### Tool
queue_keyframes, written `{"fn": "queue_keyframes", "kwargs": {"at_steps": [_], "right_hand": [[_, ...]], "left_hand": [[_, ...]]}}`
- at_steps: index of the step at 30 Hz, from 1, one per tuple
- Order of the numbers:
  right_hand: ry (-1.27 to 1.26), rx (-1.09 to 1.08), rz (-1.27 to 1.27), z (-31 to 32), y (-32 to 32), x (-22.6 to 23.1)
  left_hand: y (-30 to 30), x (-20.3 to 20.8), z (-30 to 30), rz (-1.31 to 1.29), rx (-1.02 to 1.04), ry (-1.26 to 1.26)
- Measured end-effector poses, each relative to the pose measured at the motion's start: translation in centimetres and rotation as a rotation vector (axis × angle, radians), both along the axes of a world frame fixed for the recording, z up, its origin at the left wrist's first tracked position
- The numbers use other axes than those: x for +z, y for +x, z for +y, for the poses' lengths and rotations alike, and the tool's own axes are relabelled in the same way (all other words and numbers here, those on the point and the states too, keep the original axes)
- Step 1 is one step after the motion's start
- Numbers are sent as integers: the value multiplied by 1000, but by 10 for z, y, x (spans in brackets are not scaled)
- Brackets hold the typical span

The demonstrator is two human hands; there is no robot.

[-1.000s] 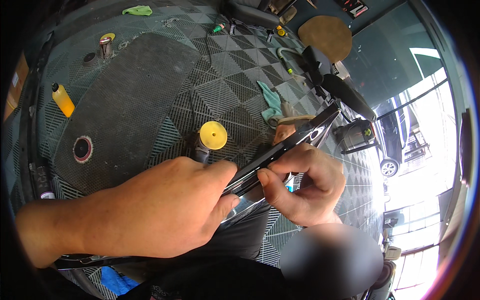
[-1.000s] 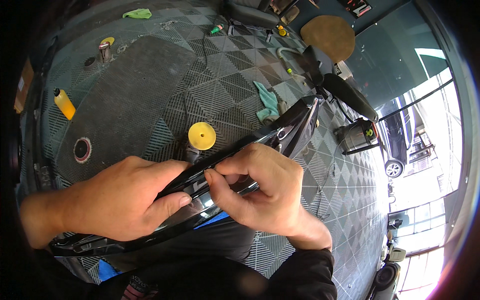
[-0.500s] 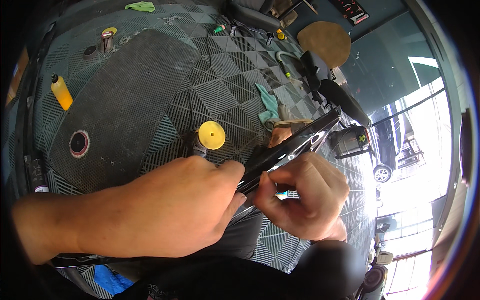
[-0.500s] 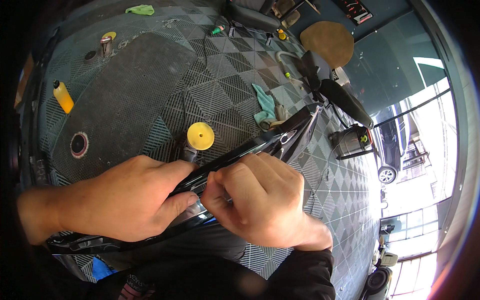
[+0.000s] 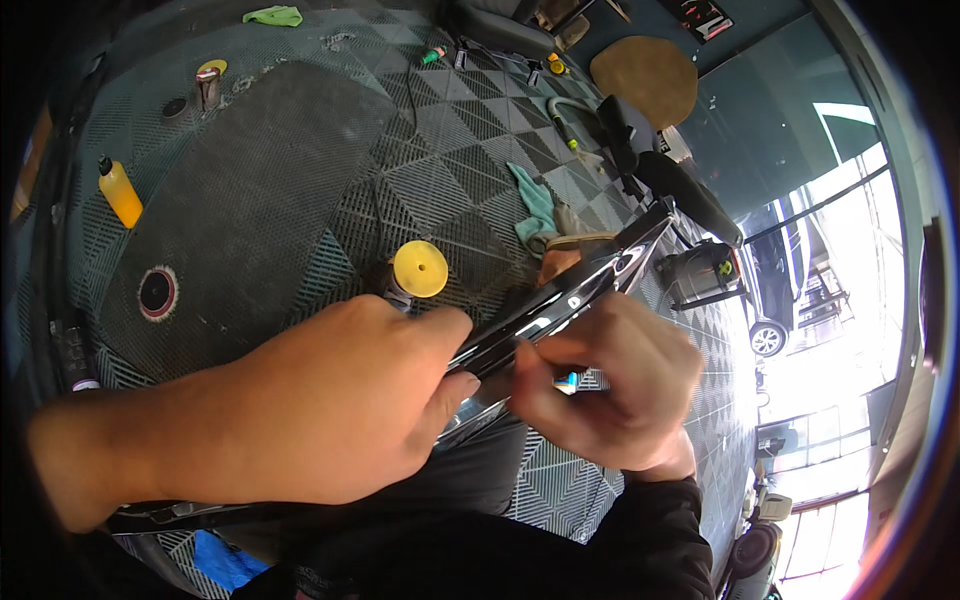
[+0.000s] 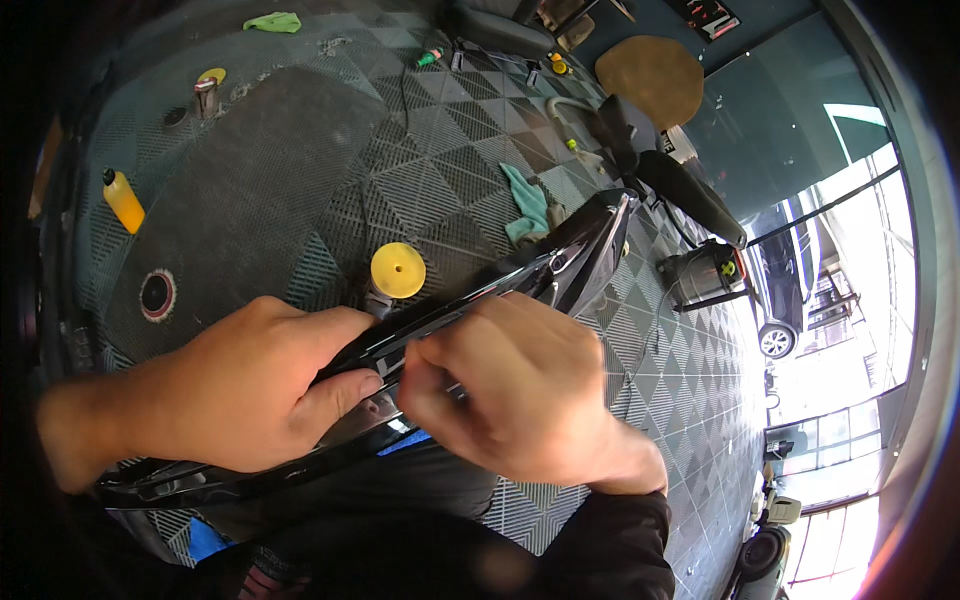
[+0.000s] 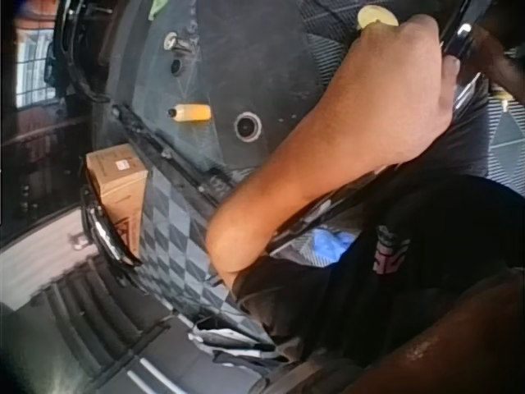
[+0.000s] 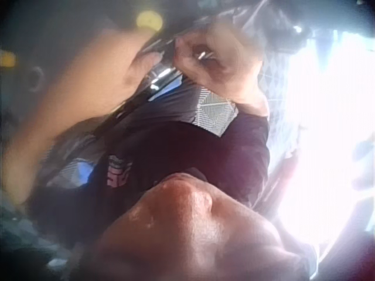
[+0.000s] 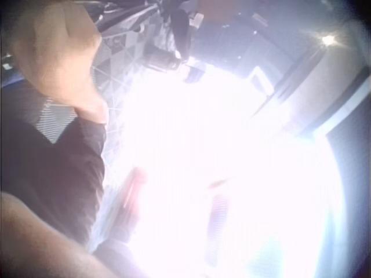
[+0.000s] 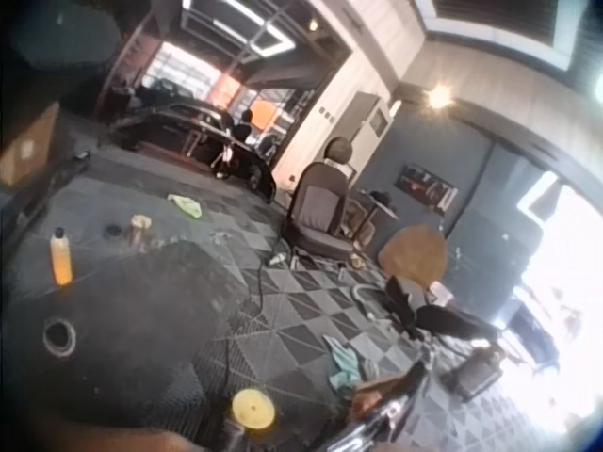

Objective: The person uses a rotary polisher with a yellow pad to buff a black glossy car part, then wipes it with a blue microfiber cloth. They inspect the surface by hand, apply more compound from a bottle, and continue polishing and wiping the same part.

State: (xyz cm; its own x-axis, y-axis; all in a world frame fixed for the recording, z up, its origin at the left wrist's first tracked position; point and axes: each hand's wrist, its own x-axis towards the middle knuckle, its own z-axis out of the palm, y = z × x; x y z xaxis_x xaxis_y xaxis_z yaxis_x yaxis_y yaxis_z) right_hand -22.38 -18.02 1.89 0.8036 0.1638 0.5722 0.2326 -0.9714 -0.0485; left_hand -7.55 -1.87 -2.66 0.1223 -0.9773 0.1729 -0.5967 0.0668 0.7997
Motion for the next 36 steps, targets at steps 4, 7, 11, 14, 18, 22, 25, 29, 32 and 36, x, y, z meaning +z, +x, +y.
{"fn": "queue_keyframes", "kwargs": {"at_steps": [4, 7, 11, 14, 18, 22, 25, 29, 32, 36], "right_hand": [[291, 59, -193, -15, -8, 1], [383, 88, -25, -24, -2, -2], [420, 49, -27, -31, 2, -13], [436, -17, -12, -33, 0, -14], [468, -141, 151, -39, -6, -12], [473, -94, 149, -46, -5, -18], [425, -67, 107, -48, -6, -22], [352, -32, 43, -52, -6, -25], [352, -14, 37, -52, -9, -26], [371, 41, 9, -56, -11, -29]], "left_hand": [[3, 5, -2, 105, 2, 92], [5, 5, -4, 93, -3, 80], [3, 7, -4, 117, -2, 108], [3, 10, -4, 112, -3, 120], [-1, 6, -7, 151, 46, 19], [-5, 10, -11, 101, 99, -4], [-6, 20, -18, 43, 118, 62], [-13, 27, -29, 1, 188, 97], [-16, 25, -31, 16, 232, 118], [-17, 31, -27, 121, 255, 268]]}}
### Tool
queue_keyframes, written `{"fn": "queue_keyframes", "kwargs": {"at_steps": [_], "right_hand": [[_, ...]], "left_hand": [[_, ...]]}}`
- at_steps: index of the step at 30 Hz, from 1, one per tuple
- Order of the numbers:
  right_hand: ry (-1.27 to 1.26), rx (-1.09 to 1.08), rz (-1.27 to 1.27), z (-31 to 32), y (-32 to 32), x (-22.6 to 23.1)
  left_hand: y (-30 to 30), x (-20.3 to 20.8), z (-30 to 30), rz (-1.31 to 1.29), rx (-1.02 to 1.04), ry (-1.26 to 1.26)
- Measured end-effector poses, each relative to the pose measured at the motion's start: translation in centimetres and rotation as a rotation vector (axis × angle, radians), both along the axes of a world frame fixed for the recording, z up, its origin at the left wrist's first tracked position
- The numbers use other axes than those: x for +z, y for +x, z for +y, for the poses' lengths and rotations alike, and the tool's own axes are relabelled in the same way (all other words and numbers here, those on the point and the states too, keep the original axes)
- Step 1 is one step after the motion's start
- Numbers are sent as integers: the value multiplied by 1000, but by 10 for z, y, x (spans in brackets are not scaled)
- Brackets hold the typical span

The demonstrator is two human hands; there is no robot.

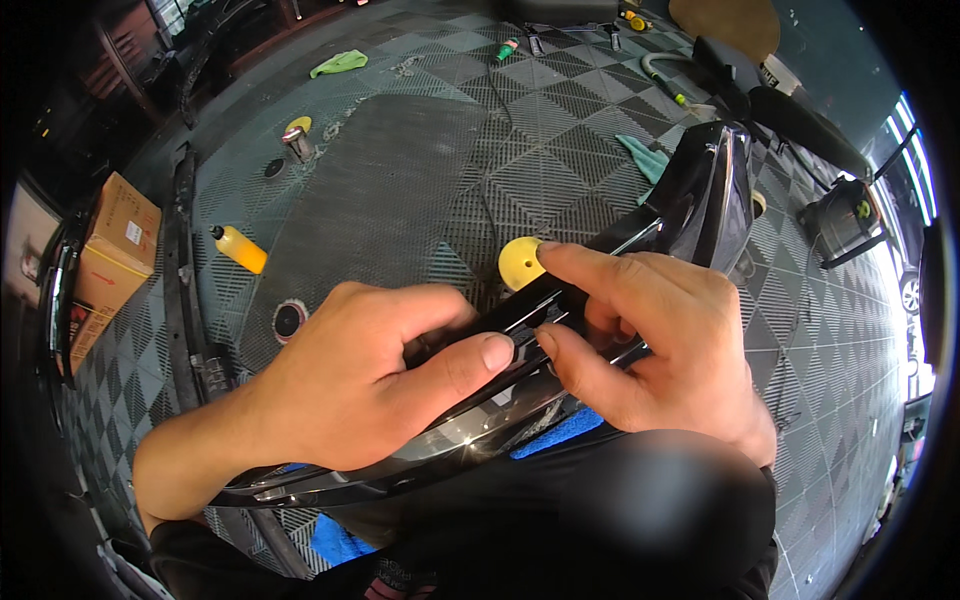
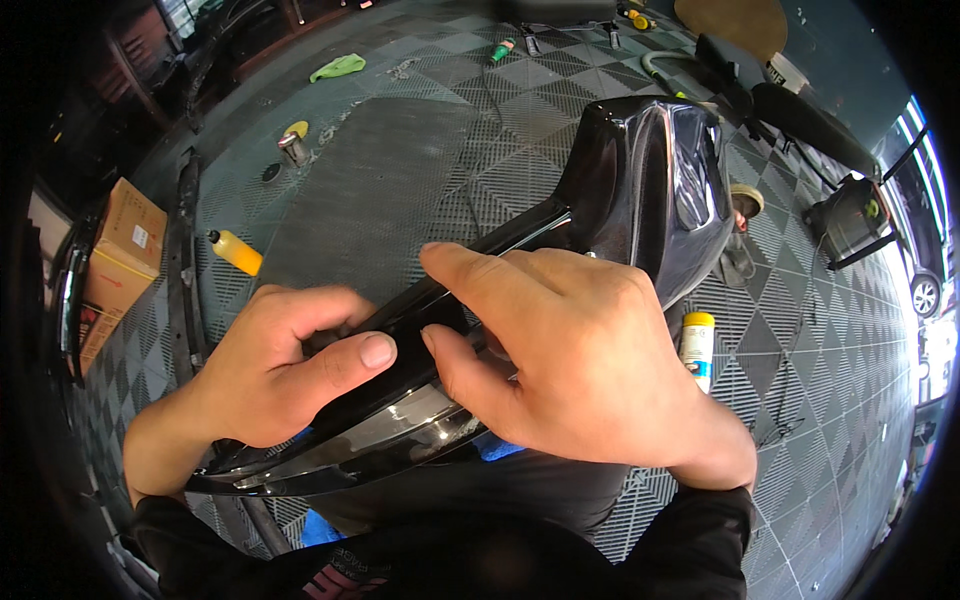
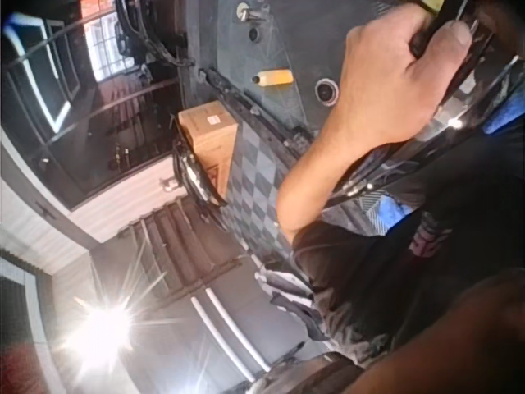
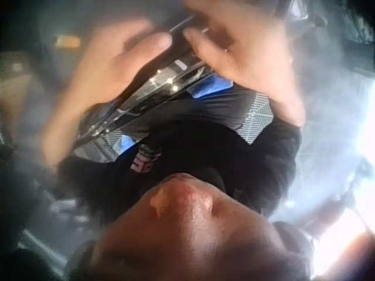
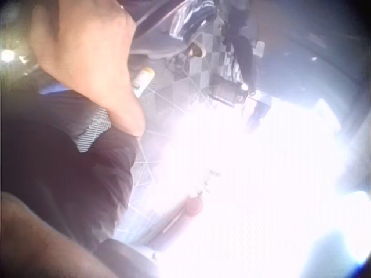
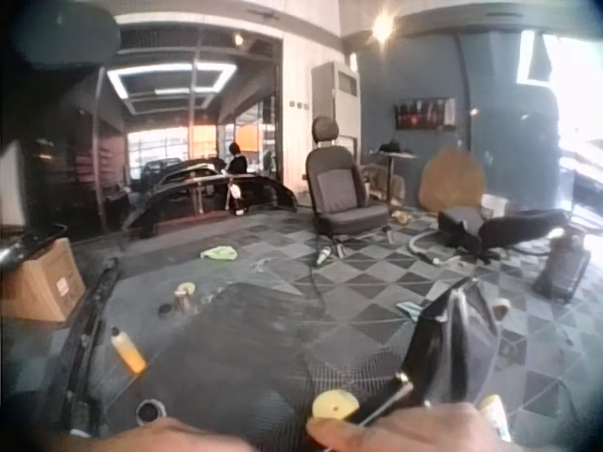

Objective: The person uses a rotary polisher with a yellow pad to buff a black glossy car part, then wipes it with a blue microfiber cloth. They inspect the surface by hand, apply more compound from a bottle, and continue polishing and wiping the same part.

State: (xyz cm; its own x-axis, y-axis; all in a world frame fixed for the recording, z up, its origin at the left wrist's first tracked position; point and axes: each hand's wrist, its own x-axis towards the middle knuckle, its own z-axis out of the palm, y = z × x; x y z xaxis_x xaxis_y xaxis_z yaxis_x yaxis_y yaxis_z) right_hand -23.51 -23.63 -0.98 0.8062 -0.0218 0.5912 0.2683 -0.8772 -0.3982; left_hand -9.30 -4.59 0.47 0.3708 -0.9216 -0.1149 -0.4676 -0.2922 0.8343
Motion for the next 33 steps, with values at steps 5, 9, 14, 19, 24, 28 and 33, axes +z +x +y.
{"fn": "queue_keyframes", "kwargs": {"at_steps": [5, 9, 14, 19, 24, 28, 33], "right_hand": [[1, 29, -8, -6, -5, -1], [17, 62, -21, -7, -7, -2], [-4, 78, -35, -9, -8, -3], [-16, 74, -40, -9, -9, -3], [-10, 71, -26, -8, -10, -2], [9, 70, -32, -7, -9, -5], [3, 72, -35, -7, -7, -3]], "left_hand": [[-3, -2, 2, 9, -29, -26], [-6, -3, 4, -37, -44, -104], [-8, 2, 2, -79, -24, -35], [-12, 9, -8, -97, 44, 89], [-11, 6, -5, -82, 41, 88], [-7, -3, 7, -65, -7, -16], [-7, -4, 15, 3, -12, -49]]}}
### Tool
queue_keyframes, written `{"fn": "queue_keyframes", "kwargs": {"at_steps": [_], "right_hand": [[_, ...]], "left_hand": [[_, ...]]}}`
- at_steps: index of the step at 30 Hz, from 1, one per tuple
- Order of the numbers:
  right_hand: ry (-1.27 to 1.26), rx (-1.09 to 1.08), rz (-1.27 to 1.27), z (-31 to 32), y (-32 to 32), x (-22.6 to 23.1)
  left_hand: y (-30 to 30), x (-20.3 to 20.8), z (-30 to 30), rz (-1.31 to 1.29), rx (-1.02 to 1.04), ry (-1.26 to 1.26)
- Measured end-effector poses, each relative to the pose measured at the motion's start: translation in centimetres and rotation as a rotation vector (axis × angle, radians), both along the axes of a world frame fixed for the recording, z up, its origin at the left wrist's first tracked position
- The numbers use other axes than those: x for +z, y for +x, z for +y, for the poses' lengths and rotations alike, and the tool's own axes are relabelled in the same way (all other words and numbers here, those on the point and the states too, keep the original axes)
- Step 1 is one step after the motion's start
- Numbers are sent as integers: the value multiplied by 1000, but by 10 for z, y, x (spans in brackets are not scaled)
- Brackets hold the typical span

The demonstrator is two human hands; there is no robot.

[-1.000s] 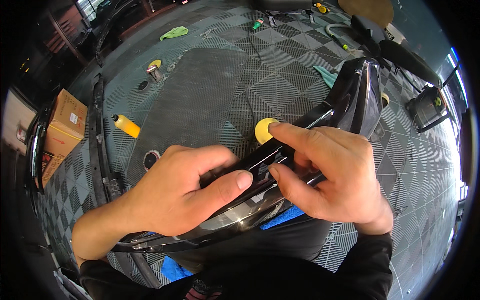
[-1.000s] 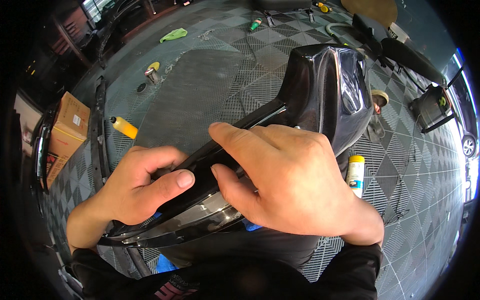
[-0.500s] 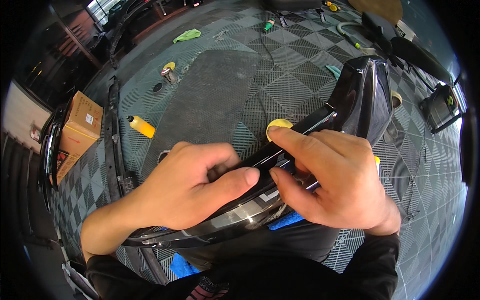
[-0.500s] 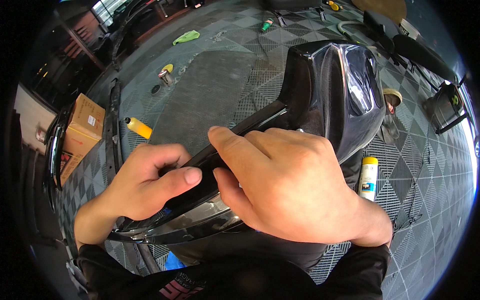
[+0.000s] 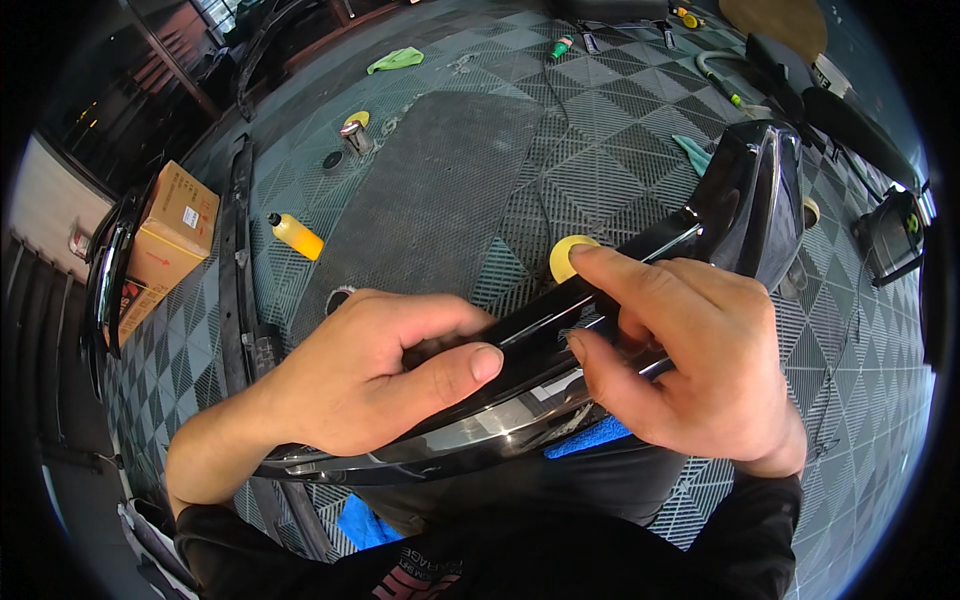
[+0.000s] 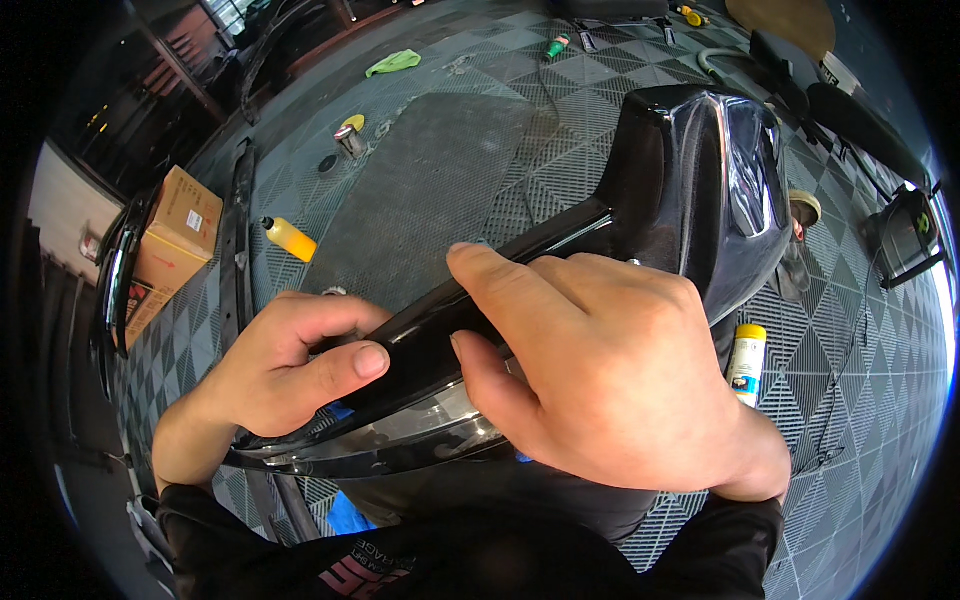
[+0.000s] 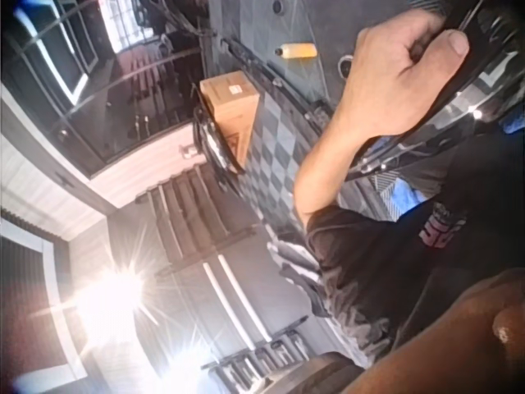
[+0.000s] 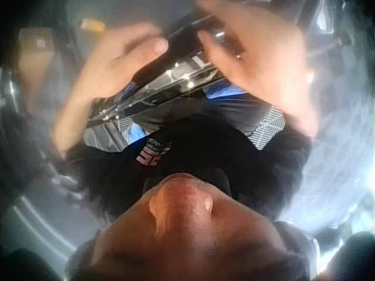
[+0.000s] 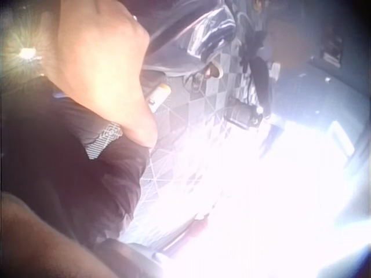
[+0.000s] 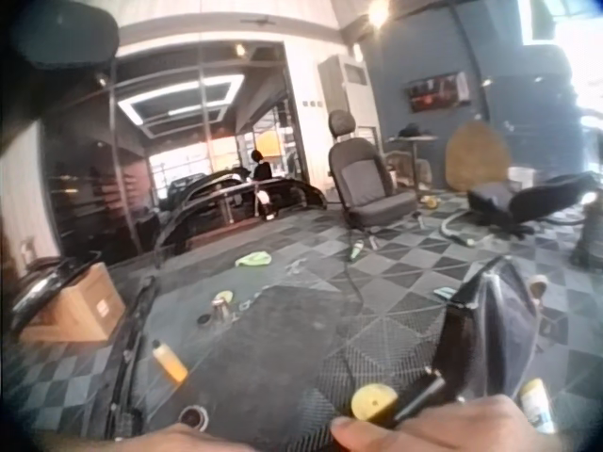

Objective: The person uses a rotary polisher with a yellow pad to buff a black glossy car part, then wipes it with a blue microfiber cloth. They inspect the surface by hand, apply more compound from a bottle, and continue polishing and wiping the same part.

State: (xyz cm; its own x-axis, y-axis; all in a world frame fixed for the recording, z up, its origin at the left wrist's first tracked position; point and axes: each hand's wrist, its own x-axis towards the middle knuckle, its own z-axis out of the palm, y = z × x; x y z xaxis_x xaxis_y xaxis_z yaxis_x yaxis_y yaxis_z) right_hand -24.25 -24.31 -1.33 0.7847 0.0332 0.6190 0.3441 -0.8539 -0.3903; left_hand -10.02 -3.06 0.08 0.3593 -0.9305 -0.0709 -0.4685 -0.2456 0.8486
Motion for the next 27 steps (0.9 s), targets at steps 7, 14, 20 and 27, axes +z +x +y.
{"fn": "queue_keyframes", "kwargs": {"at_steps": [7, 14, 20, 27], "right_hand": [[-15, -20, 2, 1, 0, 1], [-27, -30, -12, 1, -1, 0], [-17, -50, 9, 6, 1, 3], [0, -99, 46, 10, 0, 4]], "left_hand": [[5, -4, 2, -29, -76, -42], [3, -2, 4, 0, -99, -53], [3, 0, 17, -61, -79, -28], [5, -3, 46, -95, -53, -29]]}}
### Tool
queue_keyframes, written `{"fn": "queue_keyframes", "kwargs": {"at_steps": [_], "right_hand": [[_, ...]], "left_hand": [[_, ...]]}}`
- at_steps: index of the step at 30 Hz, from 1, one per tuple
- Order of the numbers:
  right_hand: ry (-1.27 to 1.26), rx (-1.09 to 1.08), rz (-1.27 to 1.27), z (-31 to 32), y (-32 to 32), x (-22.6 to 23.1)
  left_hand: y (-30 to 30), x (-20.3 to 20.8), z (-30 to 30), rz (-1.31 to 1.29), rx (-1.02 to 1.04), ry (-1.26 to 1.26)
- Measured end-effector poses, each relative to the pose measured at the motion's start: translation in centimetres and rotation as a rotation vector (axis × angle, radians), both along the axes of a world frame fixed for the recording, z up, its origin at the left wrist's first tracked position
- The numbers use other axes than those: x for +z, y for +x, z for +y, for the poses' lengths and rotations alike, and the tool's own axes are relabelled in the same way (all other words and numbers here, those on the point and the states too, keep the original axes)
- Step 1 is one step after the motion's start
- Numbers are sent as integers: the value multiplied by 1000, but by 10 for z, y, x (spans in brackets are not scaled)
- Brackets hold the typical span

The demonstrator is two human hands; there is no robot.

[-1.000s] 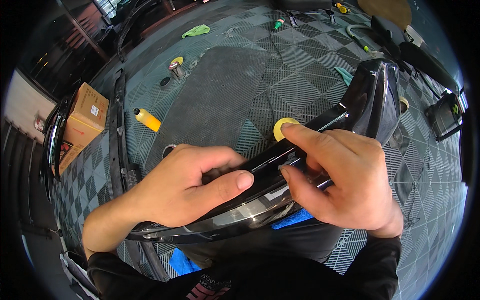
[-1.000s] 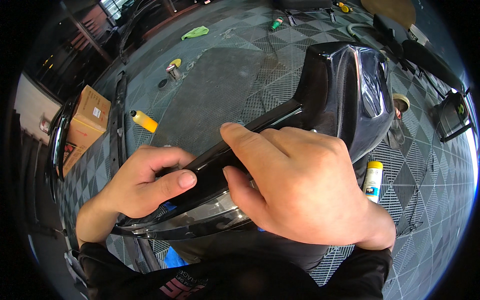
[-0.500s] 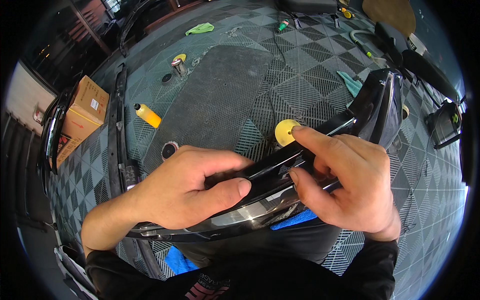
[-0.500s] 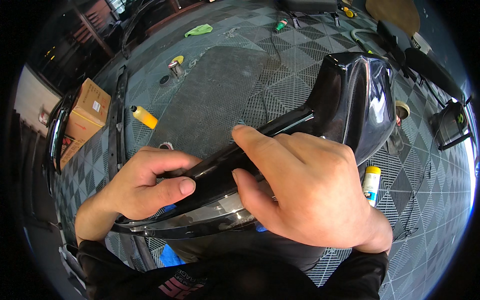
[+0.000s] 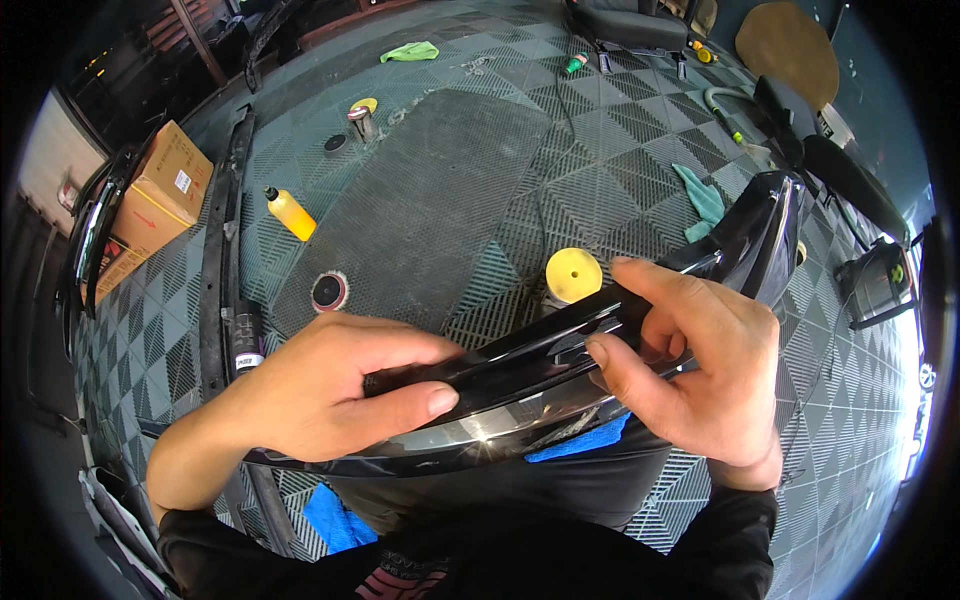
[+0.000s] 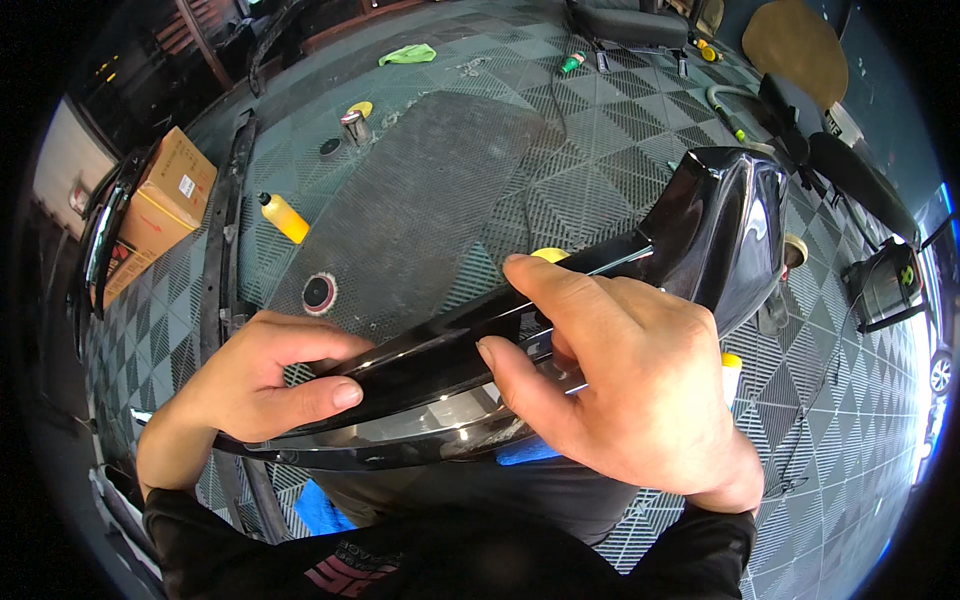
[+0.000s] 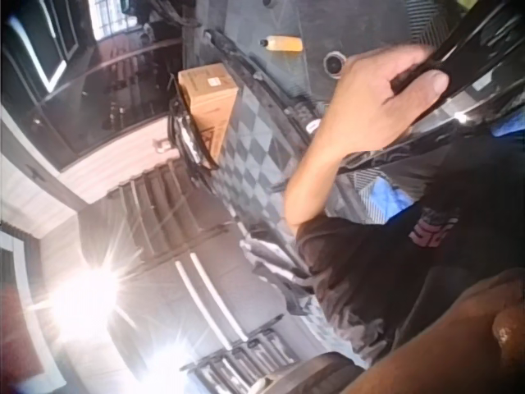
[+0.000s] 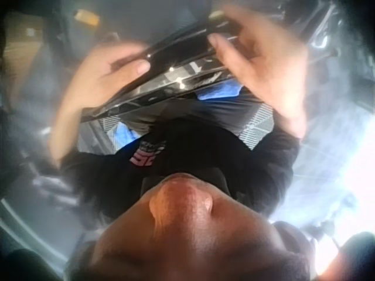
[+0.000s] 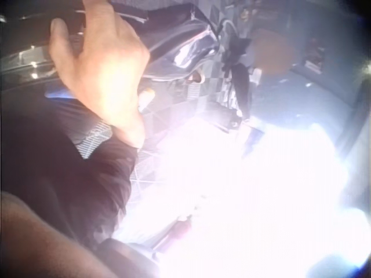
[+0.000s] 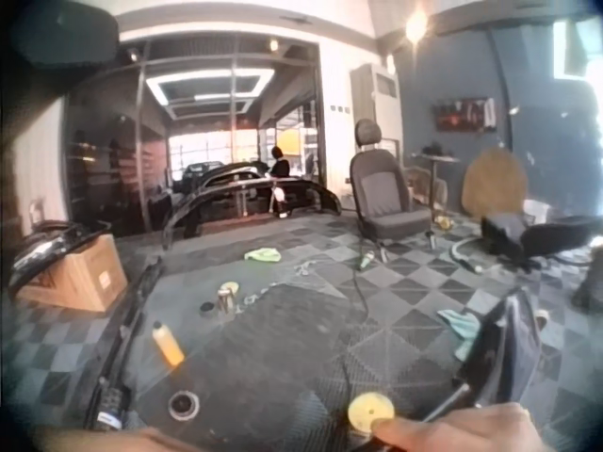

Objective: The person uses a rotary polisher with a yellow pad to buff a black glossy car part, then wipes it with a blue microfiber cloth. They inspect the surface by hand, apply more compound from a bottle, and continue polishing and wiping the same part.

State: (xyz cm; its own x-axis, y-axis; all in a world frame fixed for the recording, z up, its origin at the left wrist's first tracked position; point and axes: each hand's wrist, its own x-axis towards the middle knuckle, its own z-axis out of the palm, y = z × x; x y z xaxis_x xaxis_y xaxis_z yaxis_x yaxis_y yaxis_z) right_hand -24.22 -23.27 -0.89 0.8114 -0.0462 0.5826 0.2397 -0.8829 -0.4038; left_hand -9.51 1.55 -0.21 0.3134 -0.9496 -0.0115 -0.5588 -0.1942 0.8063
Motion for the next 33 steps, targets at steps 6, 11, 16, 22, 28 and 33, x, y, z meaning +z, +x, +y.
{"fn": "queue_keyframes", "kwargs": {"at_steps": [6, 11, 16, 22, 28, 33], "right_hand": [[-20, -47, 40, 5, 3, 5], [51, -153, 125, 16, 4, 9], [54, -186, 65, 22, 8, 8], [73, -228, 77, 32, 11, 7], [-139, -270, 48, 38, 12, 10], [-507, -138, -40, 54, 22, 19]], "left_hand": [[-5, -6, 26, -40, 92, -23], [-11, -13, 42, -57, 163, -70], [-12, -24, 53, -75, 168, -112], [-9, -36, 61, -85, 150, -188], [-8, -36, 62, -99, 139, -194], [-8, -42, 61, -135, 158, -220]]}}
